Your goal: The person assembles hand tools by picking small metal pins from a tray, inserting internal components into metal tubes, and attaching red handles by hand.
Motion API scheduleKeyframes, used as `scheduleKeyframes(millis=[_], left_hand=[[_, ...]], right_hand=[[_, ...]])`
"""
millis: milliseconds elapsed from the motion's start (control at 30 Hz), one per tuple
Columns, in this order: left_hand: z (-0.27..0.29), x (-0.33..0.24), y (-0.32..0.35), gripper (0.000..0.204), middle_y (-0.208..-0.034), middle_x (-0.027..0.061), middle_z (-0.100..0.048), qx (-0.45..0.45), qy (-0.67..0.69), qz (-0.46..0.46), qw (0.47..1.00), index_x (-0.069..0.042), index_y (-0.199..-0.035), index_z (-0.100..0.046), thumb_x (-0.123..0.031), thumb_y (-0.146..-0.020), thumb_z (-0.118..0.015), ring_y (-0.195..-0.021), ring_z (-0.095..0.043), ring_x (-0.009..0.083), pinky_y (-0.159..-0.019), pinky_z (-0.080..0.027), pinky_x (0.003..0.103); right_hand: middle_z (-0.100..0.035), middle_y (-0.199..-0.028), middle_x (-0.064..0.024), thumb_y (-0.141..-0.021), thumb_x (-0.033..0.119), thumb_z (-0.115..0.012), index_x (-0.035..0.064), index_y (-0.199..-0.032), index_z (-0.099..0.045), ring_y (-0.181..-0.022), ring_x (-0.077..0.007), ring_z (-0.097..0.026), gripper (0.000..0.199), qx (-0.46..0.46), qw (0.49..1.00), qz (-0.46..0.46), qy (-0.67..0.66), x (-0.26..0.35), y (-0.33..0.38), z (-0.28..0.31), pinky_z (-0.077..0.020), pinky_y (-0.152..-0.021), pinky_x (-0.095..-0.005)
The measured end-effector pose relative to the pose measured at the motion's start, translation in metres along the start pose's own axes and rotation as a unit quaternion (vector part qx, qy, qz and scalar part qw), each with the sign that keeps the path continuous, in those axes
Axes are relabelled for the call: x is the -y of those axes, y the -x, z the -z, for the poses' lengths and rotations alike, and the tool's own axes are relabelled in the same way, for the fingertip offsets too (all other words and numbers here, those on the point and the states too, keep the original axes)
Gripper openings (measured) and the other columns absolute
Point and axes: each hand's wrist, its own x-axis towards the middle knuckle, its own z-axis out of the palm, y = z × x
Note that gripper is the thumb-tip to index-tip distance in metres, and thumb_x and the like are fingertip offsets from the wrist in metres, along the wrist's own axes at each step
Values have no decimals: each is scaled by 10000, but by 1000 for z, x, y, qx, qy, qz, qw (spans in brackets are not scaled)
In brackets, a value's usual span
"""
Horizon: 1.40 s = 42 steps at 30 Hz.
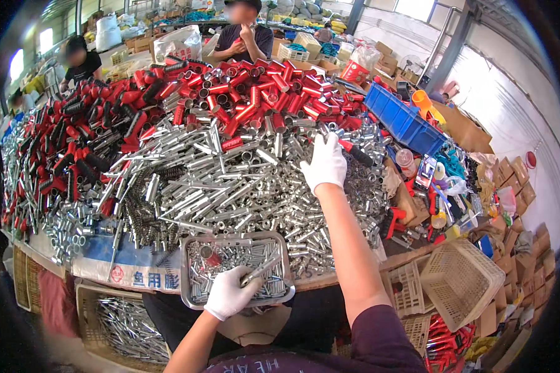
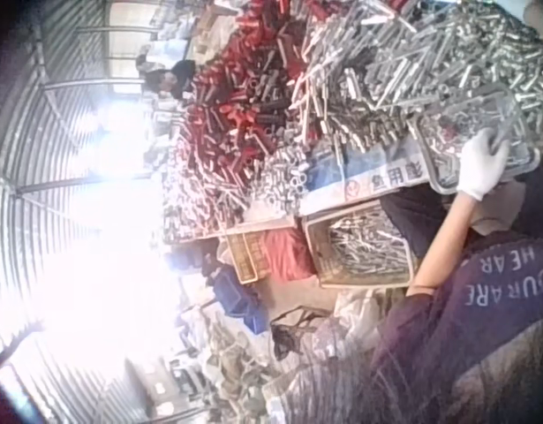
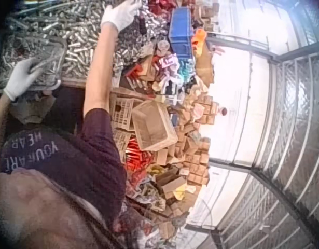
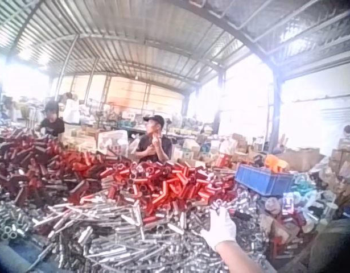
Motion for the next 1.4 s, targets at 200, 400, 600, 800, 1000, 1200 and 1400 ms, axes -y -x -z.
scheduleKeyframes(millis=[200,400,600,800,1000,1200,1400], left_hand=[[0,-4,1,342,-711,206,-657,-6,-5,0,1000,-21,-911,-704,-353,-831,-679,-723,-680,382,-672,-528,436],[1,-4,-2,329,-721,207,-653,0,6,1,1000,-22,-909,-692,-344,-838,-681,-727,-679,377,-664,-522,427],[1,-2,-3,313,-695,191,-639,-22,20,-6,1000,0,-925,-689,-299,-833,-682,-658,-664,317,-641,-506,394],[4,-4,1,330,-761,189,-685,26,0,-7,1000,-33,-1012,-717,-301,-821,-693,-739,-699,334,-687,-543,390],[28,-36,14,392,-813,203,-691,135,21,-36,990,-28,-1040,-714,-313,-773,-728,-783,-694,351,-721,-546,387],[32,-35,39,784,-793,193,-673,142,-158,-89,973,-97,-1440,-435,-355,-775,-762,-721,-667,399,-642,-535,457],[79,-21,37,396,-807,214,-668,40,-75,-44,995,-26,-1083,-683,-303,-808,-747,-763,-683,362,-687,-532,392]], right_hand=[[-637,-1110,-72,-852,289,-672,118,-1118,-621,-1080,-252,-577,321,48,954,295,25,2,11,-39,-393,-1005,-444],[-647,-967,-131,-912,115,-615,36,-1132,-585,-907,-250,-634,236,-19,890,85,-448,1,58,-2,-499,-833,-351],[-595,-936,-73,-855,125,-698,69,-1122,-660,-779,-186,-569,275,267,872,178,-371,-44,120,26,-486,-749,-304],[-619,-971,-95,-745,134,-781,89,-1094,-696,-873,-239,-614,362,283,844,266,-371,-51,166,36,-500,-768,-328],[-673,-954,-109,-791,190,-777,66,-1074,-680,-865,-264,-651,324,422,766,182,-449,-35,184,47,-520,-799,-336],[-659,-805,-171,-802,269,-771,23,-950,-642,-748,-307,-669,315,514,717,236,-408,10,201,55,-524,-705,-363],[-670,-784,-98,-774,149,-762,16,-1096,-643,-651,-146,-636,368,353,727,-2,-589,17,224,36,-510,-625,-293]])
